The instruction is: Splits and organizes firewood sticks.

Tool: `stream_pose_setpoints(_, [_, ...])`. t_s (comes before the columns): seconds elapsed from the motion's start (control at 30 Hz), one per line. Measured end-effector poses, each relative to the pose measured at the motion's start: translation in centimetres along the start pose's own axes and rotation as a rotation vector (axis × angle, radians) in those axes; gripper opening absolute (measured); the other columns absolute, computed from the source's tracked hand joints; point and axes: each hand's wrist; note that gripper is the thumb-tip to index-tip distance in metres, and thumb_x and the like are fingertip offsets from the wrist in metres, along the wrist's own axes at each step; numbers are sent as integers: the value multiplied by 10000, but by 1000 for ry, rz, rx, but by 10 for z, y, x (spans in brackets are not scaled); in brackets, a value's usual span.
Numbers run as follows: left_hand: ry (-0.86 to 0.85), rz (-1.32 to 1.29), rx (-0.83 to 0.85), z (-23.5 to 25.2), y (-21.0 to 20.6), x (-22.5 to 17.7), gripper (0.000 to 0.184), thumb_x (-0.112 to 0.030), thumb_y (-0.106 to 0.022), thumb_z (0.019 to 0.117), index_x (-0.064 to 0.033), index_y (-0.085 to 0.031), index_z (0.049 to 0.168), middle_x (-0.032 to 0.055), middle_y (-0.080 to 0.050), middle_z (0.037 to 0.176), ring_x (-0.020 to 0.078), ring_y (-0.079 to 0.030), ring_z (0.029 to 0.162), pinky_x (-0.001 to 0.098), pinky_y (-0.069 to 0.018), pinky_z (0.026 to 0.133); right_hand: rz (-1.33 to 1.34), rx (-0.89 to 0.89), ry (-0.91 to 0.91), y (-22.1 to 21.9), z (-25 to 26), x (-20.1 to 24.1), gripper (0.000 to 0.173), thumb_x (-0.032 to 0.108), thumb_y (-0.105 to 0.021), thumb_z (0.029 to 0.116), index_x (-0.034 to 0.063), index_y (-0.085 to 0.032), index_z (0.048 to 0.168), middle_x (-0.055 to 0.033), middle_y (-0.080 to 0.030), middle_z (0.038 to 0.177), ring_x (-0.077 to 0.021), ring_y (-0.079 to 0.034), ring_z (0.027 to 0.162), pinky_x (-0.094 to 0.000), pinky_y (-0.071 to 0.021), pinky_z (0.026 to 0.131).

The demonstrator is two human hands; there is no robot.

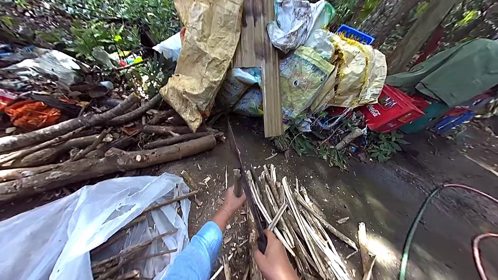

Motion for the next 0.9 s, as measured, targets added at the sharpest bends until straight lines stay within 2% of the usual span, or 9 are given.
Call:
stream_pose_setpoints(0.13, [-93, 78, -44, -11, 13, -53, 238, -105, -690, 941, 67, -643, 1100, 83, -631, 850, 107, -584, 738, 306, -514, 748, 170, -103, 114, 20, -18, 2, 440, 110, -669, 847, -60, -587, 1244, -163, -654, 793, -277, -656, 651, -494, -557, 647])
stream_pose_setpoints(0.2, [-131, 97, -56, -13, 13, -40, 267, -108, -686, 938, 88, -656, 1117, 126, -683, 899, 130, -640, 789, 321, -544, 802, 115, -75, 78, 12, -19, 1, 458, 108, -681, 862, -68, -588, 1275, -214, -675, 875, -340, -674, 776, -543, -544, 733])
stream_pose_setpoints(0.3, [51, 12, 39, -3, 4, 0, 366, -75, -712, 930, 110, -603, 1227, 200, -692, 1010, 221, -680, 902, 402, -556, 892, 2, -4, -24, -8, 8, -1, 496, 113, -697, 892, -35, -566, 1346, -251, -694, 1025, -392, -687, 969, -575, -536, 868])
stream_pose_setpoints(0.37, [82, -22, 157, 1, 13, -3, 703, -51, -786, 859, 61, -422, 1449, 226, -637, 1223, 262, -656, 1092, 430, -536, 985, 12, -32, -1, -1, 16, 1, 468, 112, -687, 887, -19, -581, 1324, -218, -696, 995, -358, -688, 931, -552, -543, 843])
stream_pose_setpoints(0.47, [64, 44, 208, -15, 51, -4, 1198, -107, -865, 746, -31, -71, 1639, 278, -334, 1604, 391, -379, 1476, 524, -381, 1179, 111, -88, 91, 24, -2, -2, 439, 120, -690, 872, -14, -601, 1280, -159, -670, 856, -282, -661, 735, -492, -548, 705])
stream_pose_setpoints(0.53, [37, 76, 66, -41, 84, 4, 1186, -148, -856, 745, -7, -84, 1634, 298, -309, 1613, 420, -352, 1487, 545, -374, 1178, 183, -192, 210, 39, -26, -7, 423, 120, -688, 851, -55, -610, 1228, -125, -636, 747, -225, -614, 593, -446, -539, 599])
stream_pose_setpoints(0.6, [87, 86, -70, -73, 113, 19, 1107, -115, -820, 770, 17, -125, 1622, 309, -342, 1589, 442, -384, 1459, 566, -403, 1143, 190, -234, 238, 48, -45, -8, 419, 104, -683, 859, -87, -589, 1219, -138, -639, 756, -227, -623, 592, -442, -554, 602])
stream_pose_setpoints(0.77, [295, 49, -194, -137, 123, 36, 891, -61, -751, 891, 26, -213, 1597, 324, -407, 1544, 450, -473, 1392, 550, -445, 1105, -35, -48, -50, 12, 36, -13, 460, 129, -677, 918, -18, -572, 1341, -227, -690, 1052, -360, -685, 965, -555, -540, 871])
stream_pose_setpoints(0.9, [282, -67, -180, -162, 96, 32, 845, -31, -728, 890, 43, -242, 1578, 324, -424, 1525, 427, -505, 1369, 502, -468, 1097, 65, -88, 11, 17, 67, 14, 383, 95, -667, 910, -9, -563, 1263, -167, -652, 893, -275, -665, 711, -472, -563, 700])
Point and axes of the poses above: each hand's wrist, its own z-axis towards the middle knuckle, its own y-axis out of the back of the hand, x = y × z
